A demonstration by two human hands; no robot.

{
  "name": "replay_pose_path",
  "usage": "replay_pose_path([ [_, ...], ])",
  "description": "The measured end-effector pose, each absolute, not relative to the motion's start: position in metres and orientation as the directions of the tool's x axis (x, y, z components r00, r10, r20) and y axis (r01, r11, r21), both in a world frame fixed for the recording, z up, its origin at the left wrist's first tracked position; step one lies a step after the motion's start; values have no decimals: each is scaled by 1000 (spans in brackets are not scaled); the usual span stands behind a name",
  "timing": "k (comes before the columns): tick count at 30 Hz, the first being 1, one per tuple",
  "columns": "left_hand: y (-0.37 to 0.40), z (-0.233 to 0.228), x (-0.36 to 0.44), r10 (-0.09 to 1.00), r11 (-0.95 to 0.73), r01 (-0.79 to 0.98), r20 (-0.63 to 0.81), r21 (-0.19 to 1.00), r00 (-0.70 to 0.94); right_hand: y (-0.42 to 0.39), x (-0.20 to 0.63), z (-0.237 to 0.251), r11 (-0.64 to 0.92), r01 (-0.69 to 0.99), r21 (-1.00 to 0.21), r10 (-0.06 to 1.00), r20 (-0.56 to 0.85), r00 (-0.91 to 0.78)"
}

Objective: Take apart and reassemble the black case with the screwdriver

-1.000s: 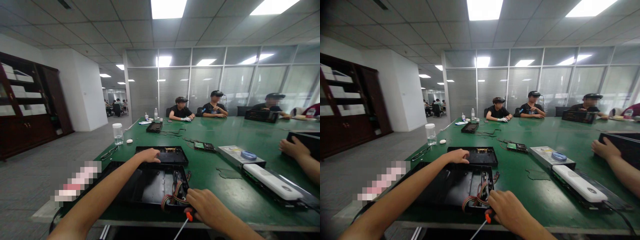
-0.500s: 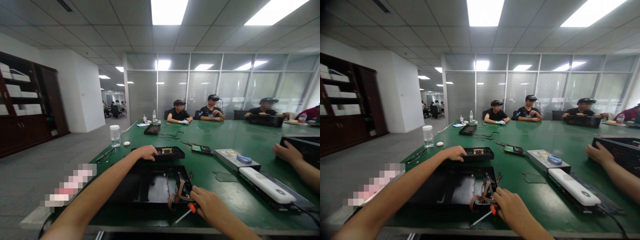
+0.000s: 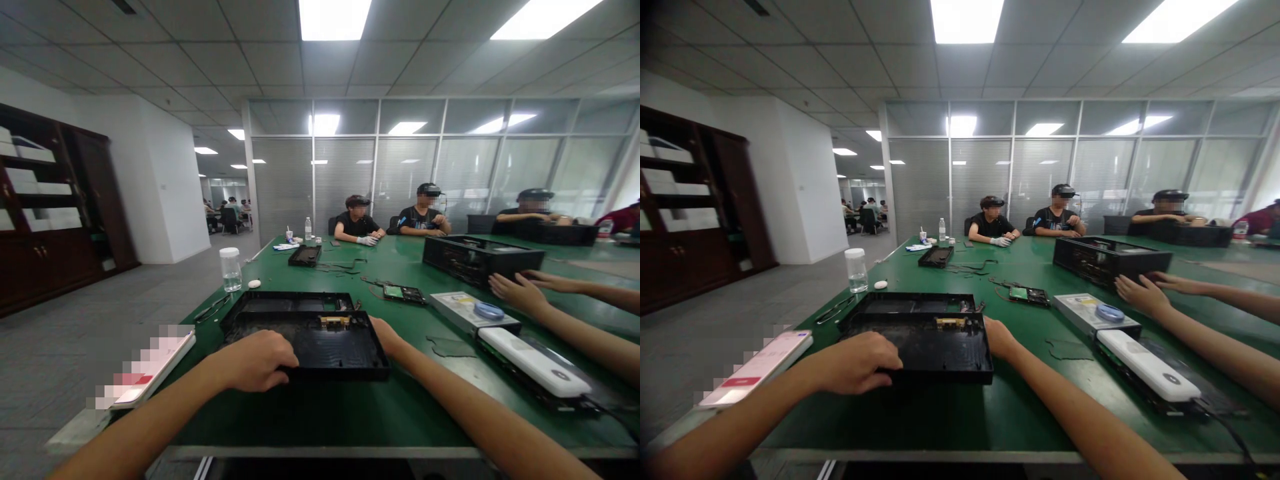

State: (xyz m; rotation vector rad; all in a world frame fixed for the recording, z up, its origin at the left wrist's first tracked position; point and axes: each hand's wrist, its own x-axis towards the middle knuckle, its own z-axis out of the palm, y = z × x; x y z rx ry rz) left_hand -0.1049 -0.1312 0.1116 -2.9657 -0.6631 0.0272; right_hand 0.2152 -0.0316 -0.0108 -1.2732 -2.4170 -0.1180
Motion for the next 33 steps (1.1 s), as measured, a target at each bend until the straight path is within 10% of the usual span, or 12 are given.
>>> replay_pose_path([
  [7, -125, 71, -111, 480, -877, 480, -114, -29, 870, -21, 276, -22, 427, 898, 107, 837, 329, -437],
  [14, -70, 78, -78, 602, -673, 733, -503, 98, 620, -12, 286, -26, 165, 962, -218, 948, 305, -93],
  [19, -34, 55, -19, 426, -898, 419, -22, -136, 905, -15, 267, -25, 242, 909, -341, 942, 309, -135],
  [24, -8, 9, 4, 282, -866, 315, 141, -388, 949, -14, 268, -23, 279, 870, -406, 938, 308, -157],
  [33, -14, 9, -8, 224, -909, 291, 238, -300, 945, -19, 262, -19, 346, 838, -422, 915, 347, -204],
])
